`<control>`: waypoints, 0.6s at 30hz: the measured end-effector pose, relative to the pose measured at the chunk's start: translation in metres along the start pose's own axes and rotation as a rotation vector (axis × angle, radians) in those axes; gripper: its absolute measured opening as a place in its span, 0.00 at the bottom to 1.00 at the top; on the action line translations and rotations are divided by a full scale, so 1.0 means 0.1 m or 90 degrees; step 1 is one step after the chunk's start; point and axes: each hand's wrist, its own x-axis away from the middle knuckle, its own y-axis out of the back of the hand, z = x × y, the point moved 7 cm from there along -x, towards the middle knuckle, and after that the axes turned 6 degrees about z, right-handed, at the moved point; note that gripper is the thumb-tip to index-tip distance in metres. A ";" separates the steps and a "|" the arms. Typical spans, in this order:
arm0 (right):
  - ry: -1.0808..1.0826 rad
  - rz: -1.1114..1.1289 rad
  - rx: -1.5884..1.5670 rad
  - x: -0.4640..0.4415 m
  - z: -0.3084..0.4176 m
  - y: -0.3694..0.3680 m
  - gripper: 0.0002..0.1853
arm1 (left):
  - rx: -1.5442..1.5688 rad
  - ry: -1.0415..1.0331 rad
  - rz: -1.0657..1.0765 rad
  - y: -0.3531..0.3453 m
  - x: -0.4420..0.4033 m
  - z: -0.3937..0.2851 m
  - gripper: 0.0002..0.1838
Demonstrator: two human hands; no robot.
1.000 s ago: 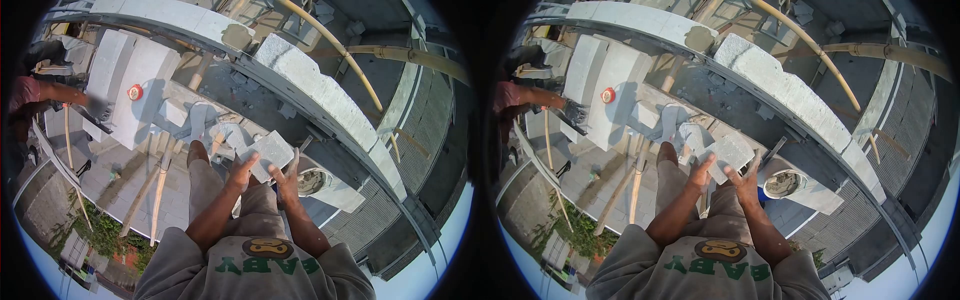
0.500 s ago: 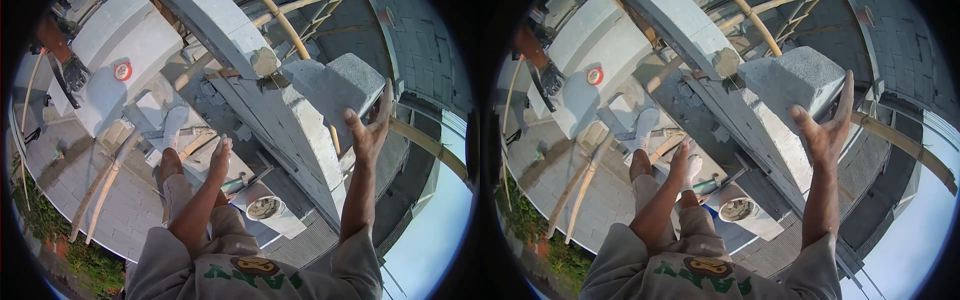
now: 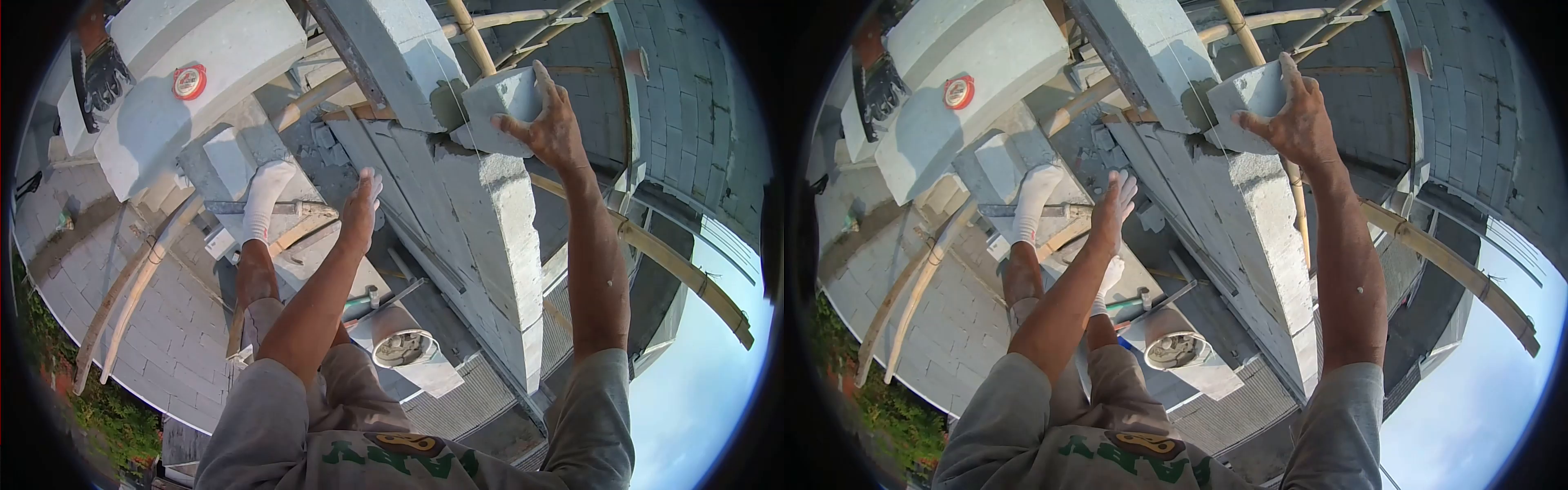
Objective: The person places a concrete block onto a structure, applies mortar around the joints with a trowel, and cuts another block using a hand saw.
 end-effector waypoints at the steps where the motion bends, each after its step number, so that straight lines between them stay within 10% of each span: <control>1: -0.001 -0.006 0.006 -0.02 -0.01 -0.05 0.59 | 0.016 -0.006 0.005 -0.08 -0.05 0.03 0.52; 12: 0.075 -0.025 -0.034 -0.03 -0.13 -0.37 0.61 | 0.031 -0.085 0.098 -0.84 -0.49 0.15 0.47; 18: -0.012 -0.006 -0.221 -0.15 -0.40 -0.47 0.43 | 0.040 -0.116 0.053 -1.01 -0.62 0.05 0.44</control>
